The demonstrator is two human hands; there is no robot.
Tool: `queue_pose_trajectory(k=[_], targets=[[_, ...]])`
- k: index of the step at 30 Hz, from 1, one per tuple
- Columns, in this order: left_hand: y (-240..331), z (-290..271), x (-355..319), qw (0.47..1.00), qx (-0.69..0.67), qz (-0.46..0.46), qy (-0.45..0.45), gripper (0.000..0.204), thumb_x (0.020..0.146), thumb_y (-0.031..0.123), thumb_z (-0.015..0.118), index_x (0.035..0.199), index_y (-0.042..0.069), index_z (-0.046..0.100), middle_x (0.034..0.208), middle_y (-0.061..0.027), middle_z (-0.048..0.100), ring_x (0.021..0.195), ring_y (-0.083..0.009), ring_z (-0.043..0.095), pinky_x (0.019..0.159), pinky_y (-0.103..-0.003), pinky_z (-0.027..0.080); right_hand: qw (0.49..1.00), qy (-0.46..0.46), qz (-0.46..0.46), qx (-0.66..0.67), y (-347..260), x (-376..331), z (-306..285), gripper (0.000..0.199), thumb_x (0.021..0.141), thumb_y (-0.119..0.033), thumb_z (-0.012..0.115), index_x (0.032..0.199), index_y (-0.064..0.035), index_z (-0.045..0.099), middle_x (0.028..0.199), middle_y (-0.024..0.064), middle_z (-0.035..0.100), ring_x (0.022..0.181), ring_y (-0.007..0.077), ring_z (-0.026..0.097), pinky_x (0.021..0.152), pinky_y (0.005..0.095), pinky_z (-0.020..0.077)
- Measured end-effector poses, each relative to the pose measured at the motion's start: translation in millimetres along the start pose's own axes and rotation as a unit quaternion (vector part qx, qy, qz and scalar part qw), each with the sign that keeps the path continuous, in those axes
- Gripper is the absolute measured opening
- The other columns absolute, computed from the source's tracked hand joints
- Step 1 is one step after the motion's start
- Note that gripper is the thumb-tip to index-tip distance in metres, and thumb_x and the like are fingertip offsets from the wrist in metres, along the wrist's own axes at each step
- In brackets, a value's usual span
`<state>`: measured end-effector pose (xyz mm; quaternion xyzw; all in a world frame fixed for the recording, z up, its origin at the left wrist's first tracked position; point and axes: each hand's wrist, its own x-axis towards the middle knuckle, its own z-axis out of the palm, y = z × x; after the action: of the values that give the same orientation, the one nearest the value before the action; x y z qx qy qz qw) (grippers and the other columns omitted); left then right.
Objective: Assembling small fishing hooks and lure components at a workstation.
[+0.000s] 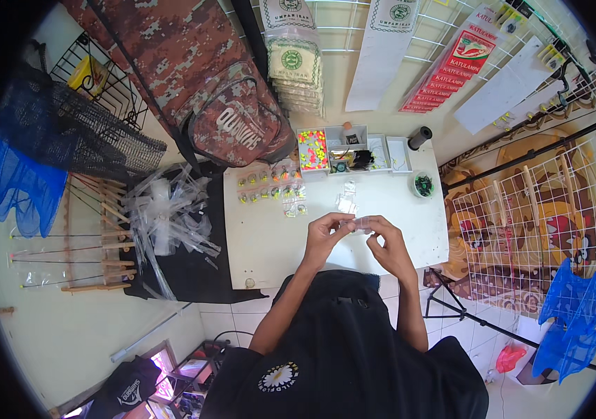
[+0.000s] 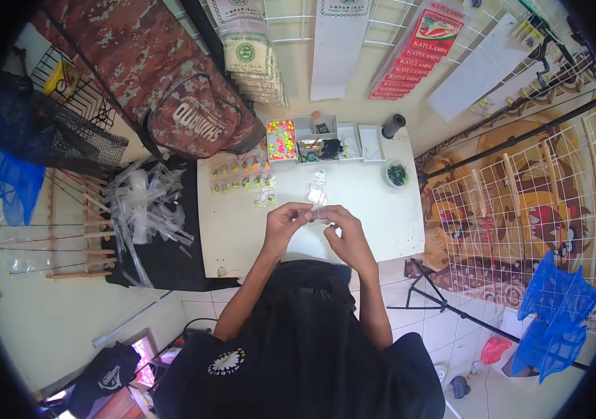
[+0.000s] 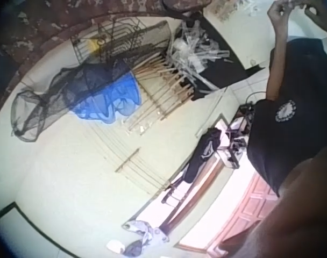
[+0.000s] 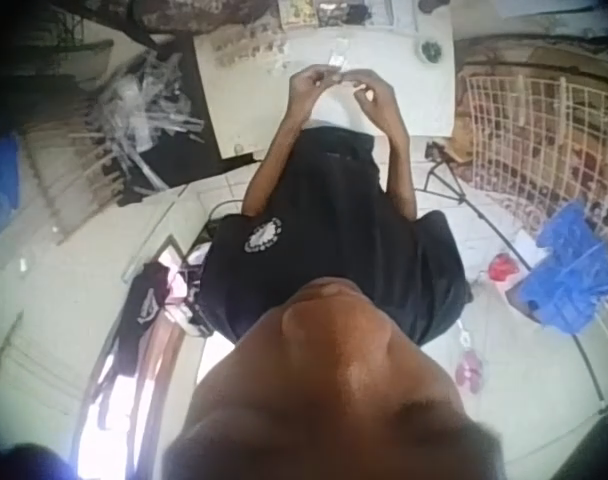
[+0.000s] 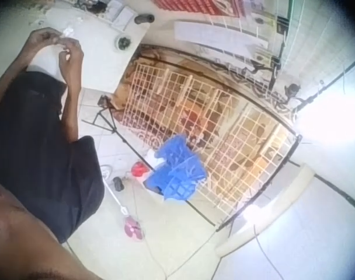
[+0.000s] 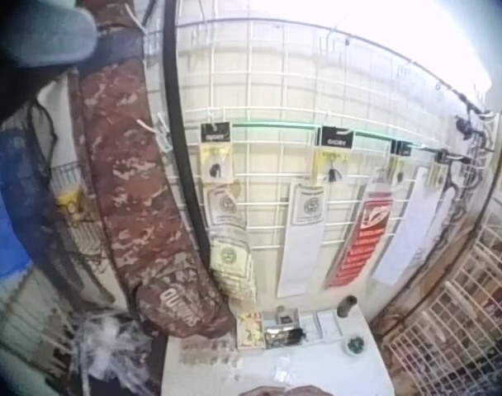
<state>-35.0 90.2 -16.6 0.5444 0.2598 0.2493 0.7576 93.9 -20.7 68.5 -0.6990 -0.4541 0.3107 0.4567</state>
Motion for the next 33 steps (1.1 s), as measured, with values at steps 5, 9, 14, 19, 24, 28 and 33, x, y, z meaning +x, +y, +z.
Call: queue_pose_trajectory(k=[5, 9, 14, 19, 24, 28, 33], targets=[[13, 12, -2, 0.993, -0.11, -0.011, 0.044, 0.024, 0.085, 0.001, 0.07, 0.108, -0.003, 0.064, 0.095, -0.009, 0.068, 0.087, -0.0117, 0.063, 0.081, -0.026, 0.049, 1.0, 0.02, -0.004, -0.001, 2, 1, 0, 0.042, 0.076, 0.01, 0.05, 0.11, -0.0058, 0.07, 0.111, 0.0138, 0.064, 0.093, 0.0223, 0.063, 0.077, 0.0296, 0.0496], [13, 11, -3, 0.99, -0.132, -0.009, 0.052, 0.025, 0.085, 0.001, 0.07, 0.108, -0.003, 0.064, 0.093, -0.0087, 0.068, 0.086, -0.012, 0.063, 0.081, -0.026, 0.049, 1.0, 0.021, 0.008, 0.019, 0, 0, 0, 0.042, 0.078, 0.01, 0.047, 0.11, -0.0046, 0.07, 0.11, 0.0132, 0.065, 0.095, 0.021, 0.063, 0.084, 0.0298, 0.0485], [14, 9, -4, 0.989, -0.139, -0.014, 0.05, 0.025, 0.084, 0.001, 0.071, 0.108, -0.002, 0.063, 0.091, -0.0079, 0.068, 0.085, -0.0116, 0.063, 0.081, -0.025, 0.048, 0.999, 0.023, 0.02, 0.03, 2, -1, 1, 0.041, 0.079, 0.011, 0.044, 0.109, -0.0016, 0.07, 0.11, 0.0128, 0.064, 0.098, 0.0204, 0.061, 0.088, 0.0299, 0.0482], [15, 10, -6, 0.989, -0.133, -0.022, 0.053, 0.027, 0.085, 0.001, 0.07, 0.11, 0.0, 0.061, 0.089, -0.0057, 0.067, 0.085, -0.0104, 0.062, 0.079, -0.024, 0.048, 0.999, 0.032, 0.029, 0.026, 8, -3, 3, 0.041, 0.078, 0.01, 0.045, 0.108, -0.002, 0.07, 0.109, 0.0126, 0.065, 0.092, 0.0184, 0.061, 0.082, 0.028, 0.0482], [14, 11, -5, 0.99, -0.136, -0.007, 0.043, 0.031, 0.086, 0.002, 0.07, 0.114, 0.0, 0.059, 0.088, -0.003, 0.064, 0.084, -0.0087, 0.059, 0.079, -0.023, 0.047, 0.998, 0.063, 0.017, 0.013, 8, -4, 2, 0.04, 0.076, 0.008, 0.049, 0.106, -0.0062, 0.072, 0.107, 0.0118, 0.066, 0.087, 0.0183, 0.064, 0.073, 0.0275, 0.0506], [12, 10, -4, 0.989, -0.135, -0.006, 0.054, 0.029, 0.087, 0.002, 0.069, 0.114, 0.0, 0.06, 0.095, -0.0042, 0.064, 0.087, -0.0081, 0.058, 0.081, -0.023, 0.047, 0.997, 0.059, 0.027, 0.031, 3, -4, -1, 0.038, 0.077, 0.006, 0.054, 0.107, -0.0074, 0.071, 0.107, 0.01, 0.067, 0.082, 0.0157, 0.063, 0.072, 0.028, 0.051], [14, 14, -5, 0.99, -0.123, 0.01, 0.069, 0.026, 0.088, 0.004, 0.068, 0.113, 0.0, 0.062, 0.091, -0.0008, 0.063, 0.08, -0.0047, 0.055, 0.074, -0.02, 0.045, 0.996, 0.048, 0.044, 0.06, 7, -4, 2, 0.02, 0.083, -0.007, 0.068, 0.102, -0.0051, 0.071, 0.1, 0.0079, 0.068, 0.079, 0.0142, 0.062, 0.071, 0.0279, 0.0504]])
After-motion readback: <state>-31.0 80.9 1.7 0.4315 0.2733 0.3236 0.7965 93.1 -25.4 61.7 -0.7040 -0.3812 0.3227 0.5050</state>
